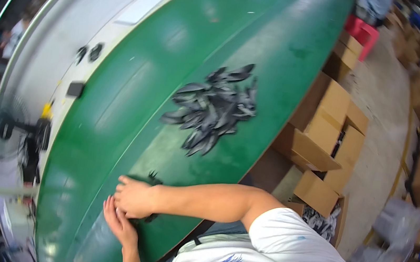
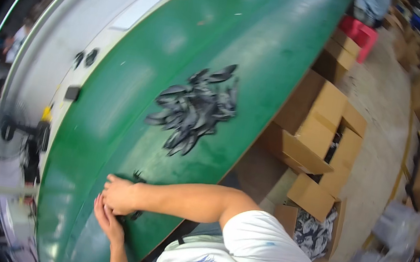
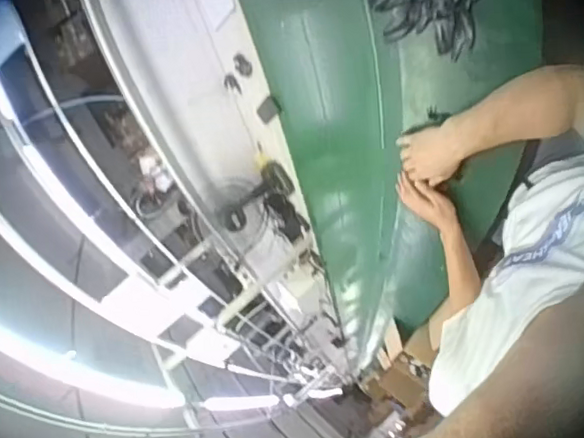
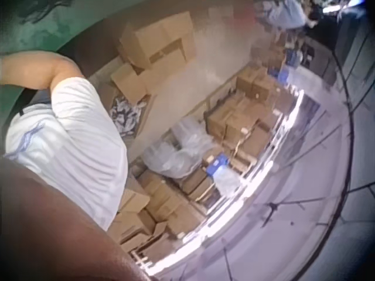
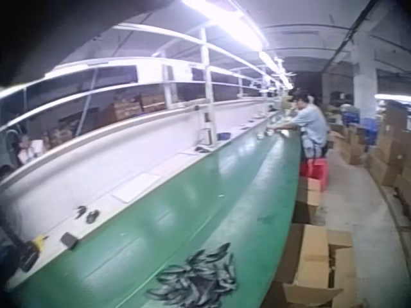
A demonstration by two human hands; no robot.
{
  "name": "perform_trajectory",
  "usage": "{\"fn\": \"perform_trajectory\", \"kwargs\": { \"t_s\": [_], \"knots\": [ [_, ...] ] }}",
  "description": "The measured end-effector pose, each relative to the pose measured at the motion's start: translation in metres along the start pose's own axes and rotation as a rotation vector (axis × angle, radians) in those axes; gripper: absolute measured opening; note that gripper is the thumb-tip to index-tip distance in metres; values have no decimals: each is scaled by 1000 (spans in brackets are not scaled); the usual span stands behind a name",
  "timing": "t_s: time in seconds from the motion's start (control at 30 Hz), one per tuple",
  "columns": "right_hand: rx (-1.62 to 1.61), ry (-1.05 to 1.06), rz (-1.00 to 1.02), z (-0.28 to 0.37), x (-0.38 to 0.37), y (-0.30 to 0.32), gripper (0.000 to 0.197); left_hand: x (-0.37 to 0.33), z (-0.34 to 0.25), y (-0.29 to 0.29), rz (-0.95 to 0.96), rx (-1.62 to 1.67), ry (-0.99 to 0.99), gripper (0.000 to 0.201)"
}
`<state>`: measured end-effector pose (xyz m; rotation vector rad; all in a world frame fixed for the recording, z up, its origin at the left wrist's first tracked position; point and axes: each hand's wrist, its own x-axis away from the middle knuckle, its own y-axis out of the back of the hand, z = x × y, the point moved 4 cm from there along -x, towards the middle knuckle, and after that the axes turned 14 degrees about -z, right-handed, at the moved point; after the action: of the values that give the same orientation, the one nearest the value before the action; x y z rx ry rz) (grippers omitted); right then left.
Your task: The person shifts cardboard boxes, takes computer mouse shells from a box onto the workstation, and manually fits small plastic pieces into the mouse bodies.
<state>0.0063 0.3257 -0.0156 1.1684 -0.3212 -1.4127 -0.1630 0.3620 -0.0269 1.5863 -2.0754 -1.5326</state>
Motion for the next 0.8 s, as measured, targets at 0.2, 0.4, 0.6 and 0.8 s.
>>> {"fn": "perform_trajectory", "kwargs": {
  "t_s": [0.2, 0.4, 0.6, 0.8],
  "knots": [
    [110, -31, -74, -19, -7, -12, 20, -15, 4, -31, -11, 317, 178, 42],
    [121, -75, -55, -40, -9, 12, 20, -37, -16, -49, -24, 401, 228, 44],
    [185, -4, -337, -28, 1, 49, 21, -39, -12, -46, -24, 374, 126, 43],
    [-183, -34, -1250, 56, 180, 123, 12, -35, -23, -44, -38, 536, 39, 41]
  ]
}}
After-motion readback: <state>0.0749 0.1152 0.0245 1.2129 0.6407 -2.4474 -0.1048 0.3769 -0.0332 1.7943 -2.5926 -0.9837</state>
